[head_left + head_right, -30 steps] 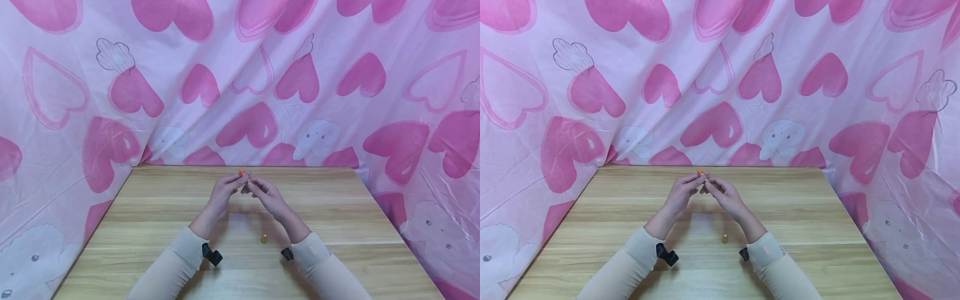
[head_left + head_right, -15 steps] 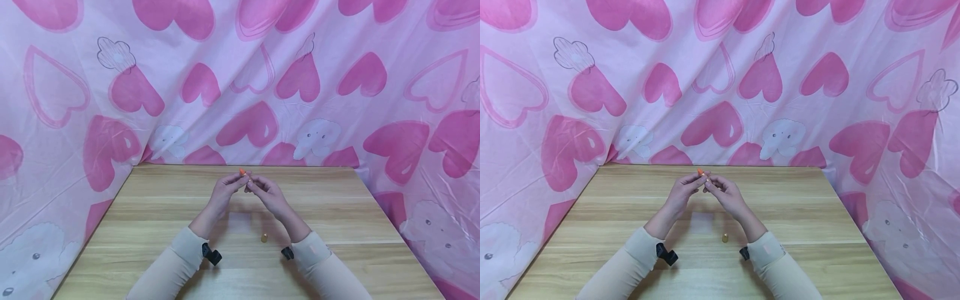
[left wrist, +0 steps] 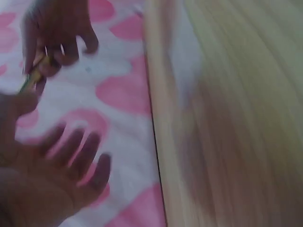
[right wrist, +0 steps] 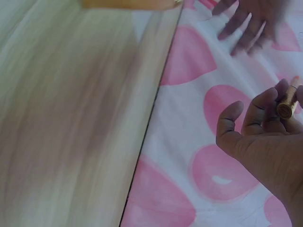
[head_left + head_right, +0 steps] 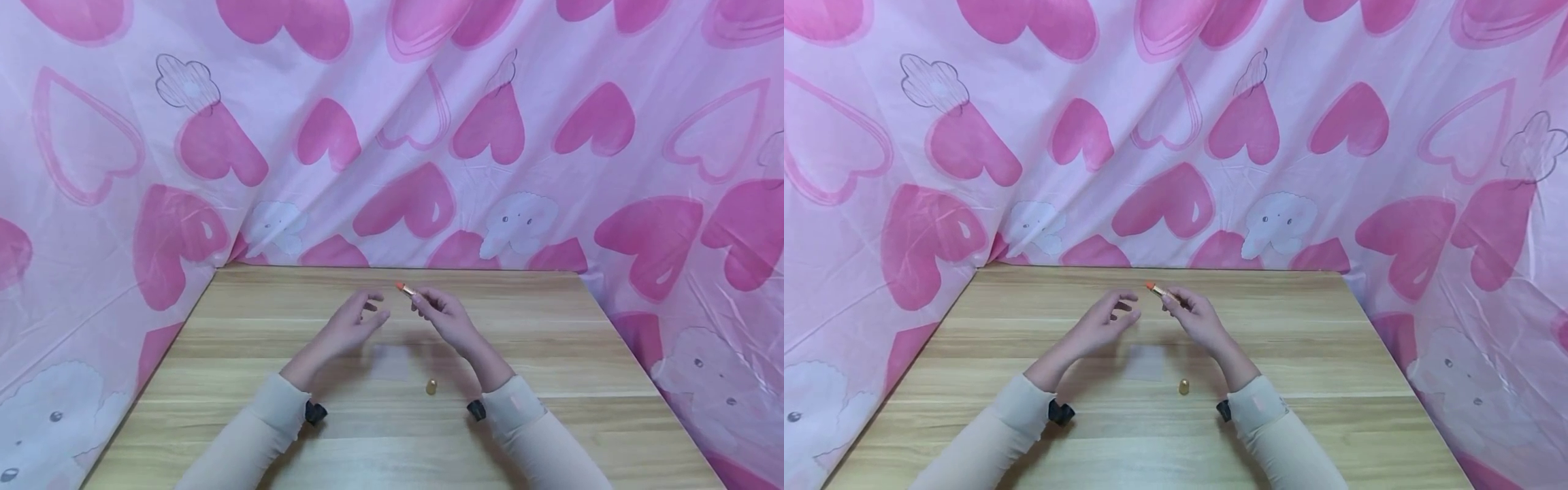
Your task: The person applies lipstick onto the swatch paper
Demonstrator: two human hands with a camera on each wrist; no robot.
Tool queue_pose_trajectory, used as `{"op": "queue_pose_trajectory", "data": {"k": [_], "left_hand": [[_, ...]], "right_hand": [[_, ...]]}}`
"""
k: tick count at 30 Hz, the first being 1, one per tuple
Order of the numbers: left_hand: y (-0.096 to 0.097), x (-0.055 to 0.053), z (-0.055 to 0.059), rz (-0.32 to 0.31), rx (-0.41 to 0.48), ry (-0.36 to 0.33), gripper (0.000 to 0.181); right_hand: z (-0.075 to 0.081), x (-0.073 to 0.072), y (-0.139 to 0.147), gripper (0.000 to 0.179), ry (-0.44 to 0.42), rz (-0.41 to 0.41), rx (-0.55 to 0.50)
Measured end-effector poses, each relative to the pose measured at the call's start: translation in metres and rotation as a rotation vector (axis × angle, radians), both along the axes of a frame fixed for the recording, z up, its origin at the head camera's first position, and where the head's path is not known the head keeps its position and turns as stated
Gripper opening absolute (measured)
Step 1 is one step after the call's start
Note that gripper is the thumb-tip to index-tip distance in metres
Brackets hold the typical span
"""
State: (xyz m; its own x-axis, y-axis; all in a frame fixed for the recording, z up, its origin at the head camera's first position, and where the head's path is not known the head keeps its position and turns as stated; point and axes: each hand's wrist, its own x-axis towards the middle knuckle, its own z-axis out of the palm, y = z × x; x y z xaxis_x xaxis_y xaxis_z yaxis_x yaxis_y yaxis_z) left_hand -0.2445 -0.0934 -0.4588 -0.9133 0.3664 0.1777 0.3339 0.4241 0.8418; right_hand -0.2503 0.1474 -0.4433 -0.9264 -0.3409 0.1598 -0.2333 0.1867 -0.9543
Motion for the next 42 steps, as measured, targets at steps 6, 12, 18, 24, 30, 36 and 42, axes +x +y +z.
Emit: {"op": "queue_pose_trajectory", "data": {"k": [6, 12, 18, 24, 30, 36, 42], "left_hand": [[-0.028, 0.003, -0.023, -0.245, -0.410, 0.322, 0.022], [-0.041, 0.017, -0.035, -0.403, -0.585, 0.373, 0.032], [-0.042, 0.019, -0.031, -0.446, -0.657, 0.256, 0.035], [-0.040, 0.018, -0.035, -0.458, -0.708, 0.176, 0.037], [-0.041, 0.017, -0.037, -0.481, -0.700, 0.158, 0.039], [-0.041, 0.017, -0.039, -0.467, -0.722, 0.140, 0.040], [-0.039, 0.016, -0.038, -0.443, -0.764, 0.141, 0.040]], "right_hand": [[-0.014, -0.006, 0.007, 0.022, 0.062, 0.003, 0.174], [-0.024, -0.009, 0.009, 0.020, 0.242, 0.074, 0.363], [-0.027, -0.008, 0.010, 0.013, 0.271, 0.085, 0.443], [-0.031, -0.009, 0.008, 0.015, 0.274, 0.104, 0.529], [-0.034, -0.010, 0.007, 0.014, 0.322, 0.123, 0.602], [-0.038, -0.010, 0.007, 0.012, 0.344, 0.156, 0.672], [-0.040, -0.010, 0.003, 0.010, 0.350, 0.183, 0.713]]}}
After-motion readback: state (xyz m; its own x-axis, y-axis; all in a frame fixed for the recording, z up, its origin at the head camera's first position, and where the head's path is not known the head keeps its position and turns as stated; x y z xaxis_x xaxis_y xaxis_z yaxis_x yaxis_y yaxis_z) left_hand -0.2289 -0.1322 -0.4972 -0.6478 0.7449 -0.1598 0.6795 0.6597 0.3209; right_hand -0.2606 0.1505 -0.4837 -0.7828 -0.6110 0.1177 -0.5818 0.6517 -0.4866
